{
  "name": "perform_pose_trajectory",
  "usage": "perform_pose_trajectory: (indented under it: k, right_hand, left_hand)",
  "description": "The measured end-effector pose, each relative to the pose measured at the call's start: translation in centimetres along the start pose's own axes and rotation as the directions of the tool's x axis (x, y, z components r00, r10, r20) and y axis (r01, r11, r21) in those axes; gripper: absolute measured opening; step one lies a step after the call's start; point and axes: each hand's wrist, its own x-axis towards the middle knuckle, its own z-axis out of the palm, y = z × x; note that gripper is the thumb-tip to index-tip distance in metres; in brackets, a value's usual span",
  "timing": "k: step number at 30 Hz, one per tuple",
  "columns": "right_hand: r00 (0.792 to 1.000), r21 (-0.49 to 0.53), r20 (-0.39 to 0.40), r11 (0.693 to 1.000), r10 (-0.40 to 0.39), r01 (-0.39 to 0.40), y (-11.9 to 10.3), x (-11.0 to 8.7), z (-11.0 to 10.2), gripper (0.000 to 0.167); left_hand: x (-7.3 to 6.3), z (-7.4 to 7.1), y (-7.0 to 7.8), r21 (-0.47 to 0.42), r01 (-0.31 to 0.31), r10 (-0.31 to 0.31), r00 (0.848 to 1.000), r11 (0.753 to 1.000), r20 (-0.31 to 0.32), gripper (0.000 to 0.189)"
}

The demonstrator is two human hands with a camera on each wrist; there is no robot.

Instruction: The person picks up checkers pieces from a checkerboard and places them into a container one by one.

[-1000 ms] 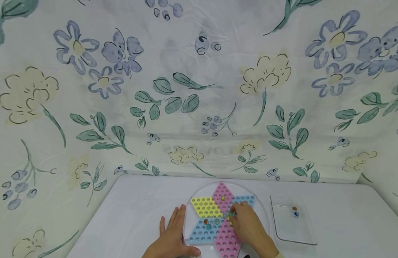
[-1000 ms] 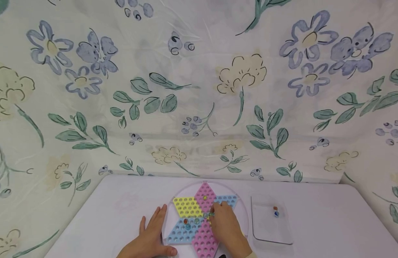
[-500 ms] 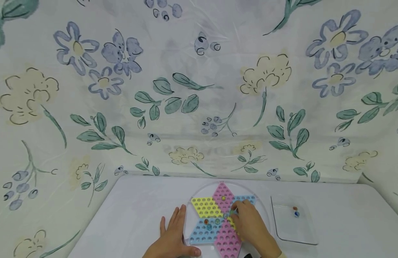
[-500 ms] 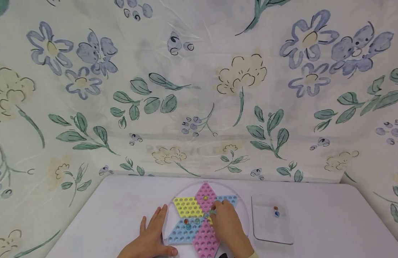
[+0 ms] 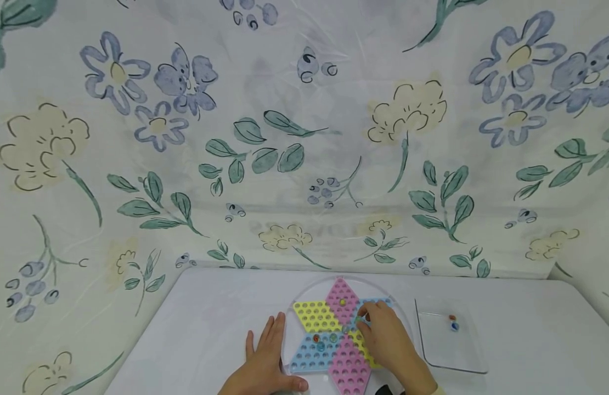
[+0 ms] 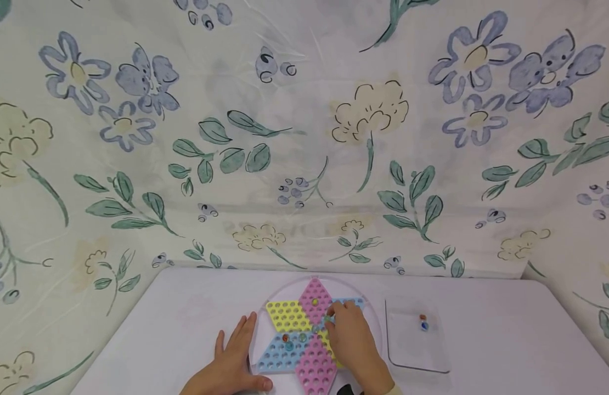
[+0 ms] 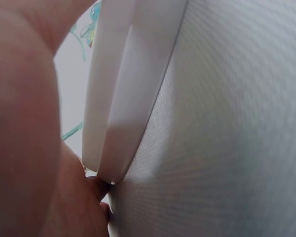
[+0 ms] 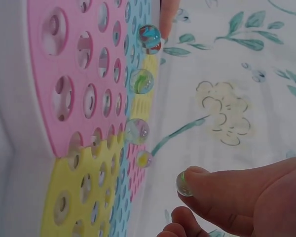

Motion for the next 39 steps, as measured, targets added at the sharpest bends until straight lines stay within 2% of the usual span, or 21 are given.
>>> perform_pose_trajectory:
  k: [6,15,25,39]
  right_hand:
    - [1.0,0.003,-0.024,1.0,-0.008,0.008,0.0,-0.3,-0.3,0.012]
    - [0.998,-0.003,-0.057,1.0,0.023,-0.023,0.3,-0.8,-1.0,0.011]
    - [0.994,0.008,-0.089,0.998,0.069,-0.068,1.0,-0.9,-2.4,0.012]
    - [0.987,-0.016,-0.153,0.999,0.044,-0.047,2.3,-0.9,-3.9,0.015]
  left_hand:
    - [0.1,0.1,0.0,0.008,0.01,-0.009,1.0,1.0,-0.003,0.146]
    - [0.0,0.0,0.0,0.008,-0.023,0.023,1.0,1.0,-0.018,0.145]
    - [0.0,0.0,0.1,0.005,-0.017,0.017,0.999,1.0,-0.032,0.146]
    - [0.2,0.1,-0.1,0.024,-0.026,0.027,0.999,0.999,-0.031,0.146]
